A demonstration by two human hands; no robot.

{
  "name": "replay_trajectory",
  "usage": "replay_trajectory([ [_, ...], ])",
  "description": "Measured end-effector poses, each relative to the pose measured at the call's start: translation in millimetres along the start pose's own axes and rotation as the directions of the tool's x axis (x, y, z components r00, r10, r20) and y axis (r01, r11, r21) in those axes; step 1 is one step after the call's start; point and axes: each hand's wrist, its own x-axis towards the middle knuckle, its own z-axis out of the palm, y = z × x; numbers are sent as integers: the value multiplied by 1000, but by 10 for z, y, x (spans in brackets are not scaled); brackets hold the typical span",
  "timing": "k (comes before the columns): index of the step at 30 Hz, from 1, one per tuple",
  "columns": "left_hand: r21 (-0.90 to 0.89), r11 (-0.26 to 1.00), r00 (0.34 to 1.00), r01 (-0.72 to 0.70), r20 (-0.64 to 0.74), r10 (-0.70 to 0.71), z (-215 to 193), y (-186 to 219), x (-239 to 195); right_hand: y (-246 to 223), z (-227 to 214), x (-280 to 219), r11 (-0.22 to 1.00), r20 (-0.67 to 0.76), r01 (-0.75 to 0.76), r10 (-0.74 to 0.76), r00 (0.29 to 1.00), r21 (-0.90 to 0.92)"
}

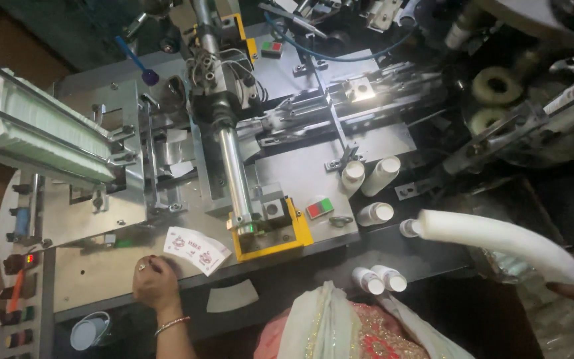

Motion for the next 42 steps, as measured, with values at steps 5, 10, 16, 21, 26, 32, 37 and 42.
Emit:
replay_trajectory([
  [5, -3, 1000, 1000, 8, 17, -8, -1, -13, -10, -1721, 325, -465, 988, 25, -90, 94, 995, -125],
  [10, -25, 1000, 1000, -3, 17, 3, -35, 21, -5, -2861, 511, -379, 892, -61, 136, -179, 982, -431],
  [16, -27, 1000, 1000, 1, -6, -1, -19, 5, -8, -3939, 730, -495, 838, -143, 534, -518, 843, 114],
  [21, -64, 998, 1000, -1, -18, 0, -25, 19, -1, -3981, 1009, -201, 764, -74, 478, -499, 864, 432],
  [26, -51, 999, 1000, 5, -11, -6, -19, 10, -8, -3684, 1582, 95, 789, -82, 402, -414, 906, 465],
  [32, -50, 999, 1000, 14, -5, -14, -37, 41, 10, -3749, 1476, -30, 852, -200, 461, -420, 885, 248],
  [37, -47, 999, 1000, 12, 3, -11, -16, -7, -15, -3704, 1091, -353, 810, -267, 484, -412, 871, 332],
  [42, -34, 999, 1000, 2, 8, -2, 21, -53, -18, -3147, 1340, -239, 876, -253, 396, -332, 909, 275],
])
